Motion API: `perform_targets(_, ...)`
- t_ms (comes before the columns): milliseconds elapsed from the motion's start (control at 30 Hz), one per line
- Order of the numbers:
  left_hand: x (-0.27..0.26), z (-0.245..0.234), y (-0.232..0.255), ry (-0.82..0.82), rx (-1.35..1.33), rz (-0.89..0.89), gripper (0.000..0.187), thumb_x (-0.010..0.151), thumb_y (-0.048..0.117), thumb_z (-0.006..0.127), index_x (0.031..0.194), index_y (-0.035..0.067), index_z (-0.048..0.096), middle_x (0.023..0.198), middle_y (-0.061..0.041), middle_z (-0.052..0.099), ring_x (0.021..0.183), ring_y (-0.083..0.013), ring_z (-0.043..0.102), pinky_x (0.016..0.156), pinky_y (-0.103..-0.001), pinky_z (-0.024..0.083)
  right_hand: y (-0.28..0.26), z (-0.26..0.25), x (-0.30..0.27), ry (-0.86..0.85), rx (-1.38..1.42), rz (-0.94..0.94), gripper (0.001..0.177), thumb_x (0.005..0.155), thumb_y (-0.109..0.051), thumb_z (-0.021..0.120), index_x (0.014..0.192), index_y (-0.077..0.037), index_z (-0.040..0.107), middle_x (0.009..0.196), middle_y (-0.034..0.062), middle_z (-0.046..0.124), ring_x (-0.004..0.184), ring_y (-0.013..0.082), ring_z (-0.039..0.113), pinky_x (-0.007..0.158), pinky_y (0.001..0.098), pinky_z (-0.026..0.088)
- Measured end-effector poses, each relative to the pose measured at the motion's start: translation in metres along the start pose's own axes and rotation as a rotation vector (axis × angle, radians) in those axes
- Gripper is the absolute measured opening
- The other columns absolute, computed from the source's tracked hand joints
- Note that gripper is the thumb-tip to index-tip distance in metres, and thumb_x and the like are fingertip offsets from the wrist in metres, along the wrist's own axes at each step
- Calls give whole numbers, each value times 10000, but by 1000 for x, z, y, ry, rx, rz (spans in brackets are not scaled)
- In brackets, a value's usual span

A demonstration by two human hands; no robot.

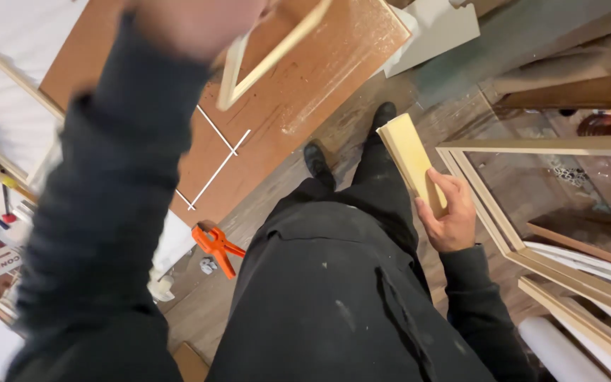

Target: The recorder is sanding the edges of a wooden frame using a sanding block.

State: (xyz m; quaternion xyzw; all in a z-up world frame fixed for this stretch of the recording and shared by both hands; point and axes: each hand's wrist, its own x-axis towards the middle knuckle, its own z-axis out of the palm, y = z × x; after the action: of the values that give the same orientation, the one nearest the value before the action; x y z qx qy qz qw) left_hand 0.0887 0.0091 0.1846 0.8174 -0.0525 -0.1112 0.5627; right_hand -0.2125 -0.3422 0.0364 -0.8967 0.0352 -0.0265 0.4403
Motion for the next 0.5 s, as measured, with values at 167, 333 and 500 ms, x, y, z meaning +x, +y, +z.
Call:
perform_targets(167,-78,30,-25,277,-72,62,273,1053,105,701,813,-25,704,592,51,513,532,-48,473,498,-256,330,-1,8,15,62,-20,-13,499,899,-82,763,1377,-68,621,1247,189,616,1147,345,623,996,422,521)
perform_targets(333,-100,82,-94,475,-533,30,95,960,44,665,908,-29,697,656,53,552,564,-38,482,509,-256,340,-20,40,76,-6,-40,-183,515,909,-71,772,1399,-62,613,1244,210,581,1121,374,614,978,431,527)
perform_targets(500,-108,87,-109,356,-268,148,362,986,48,702,679,-28,526,595,47,428,544,-51,379,528,-290,285,-14,82,142,-25,-123,-313,533,934,-66,795,1434,-124,617,1251,188,550,1103,367,628,941,426,566)
